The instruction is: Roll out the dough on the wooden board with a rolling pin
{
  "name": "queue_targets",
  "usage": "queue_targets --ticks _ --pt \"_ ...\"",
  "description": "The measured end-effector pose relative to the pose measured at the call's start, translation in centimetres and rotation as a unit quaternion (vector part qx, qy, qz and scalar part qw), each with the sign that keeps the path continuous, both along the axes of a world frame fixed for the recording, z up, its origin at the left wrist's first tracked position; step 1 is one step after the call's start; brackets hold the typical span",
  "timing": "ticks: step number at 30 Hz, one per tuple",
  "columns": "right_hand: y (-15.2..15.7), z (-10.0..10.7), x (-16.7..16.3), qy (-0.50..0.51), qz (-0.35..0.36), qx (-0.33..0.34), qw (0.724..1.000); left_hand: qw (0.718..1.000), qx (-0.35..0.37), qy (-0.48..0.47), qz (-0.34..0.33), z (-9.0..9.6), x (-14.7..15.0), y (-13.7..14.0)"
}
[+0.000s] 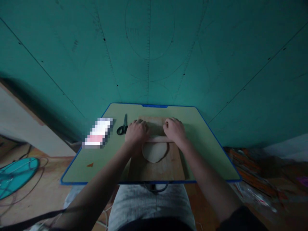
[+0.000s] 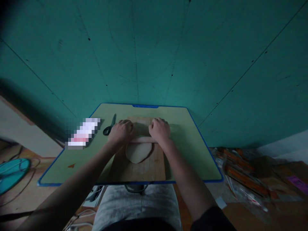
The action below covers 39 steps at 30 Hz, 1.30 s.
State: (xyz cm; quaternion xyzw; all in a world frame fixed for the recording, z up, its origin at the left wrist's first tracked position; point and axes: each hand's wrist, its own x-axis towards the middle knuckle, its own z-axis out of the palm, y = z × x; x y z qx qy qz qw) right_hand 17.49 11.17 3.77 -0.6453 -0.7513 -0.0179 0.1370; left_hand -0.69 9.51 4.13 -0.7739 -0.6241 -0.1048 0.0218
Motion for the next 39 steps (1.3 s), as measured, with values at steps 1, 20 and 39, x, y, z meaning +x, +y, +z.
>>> queue_targets --ticks 1,20,39 --pt "0.3 0.0 0.0 -0.004 -0.003 -0.004 1.000 1.000 -0.002 -0.005 0.003 0.0 0.0 0.3" --pt "-1.3 0.1 -0.5 -0.012 0.003 -0.009 1.000 0.999 -0.007 0.014 0.040 -0.4 0.0 -0.6" --pt "-10.6 -1.9 -0.5 -0.037 0.058 0.060 0.996 0.994 0.107 -0.008 -0.005 -2.9 -0.8 -9.7"
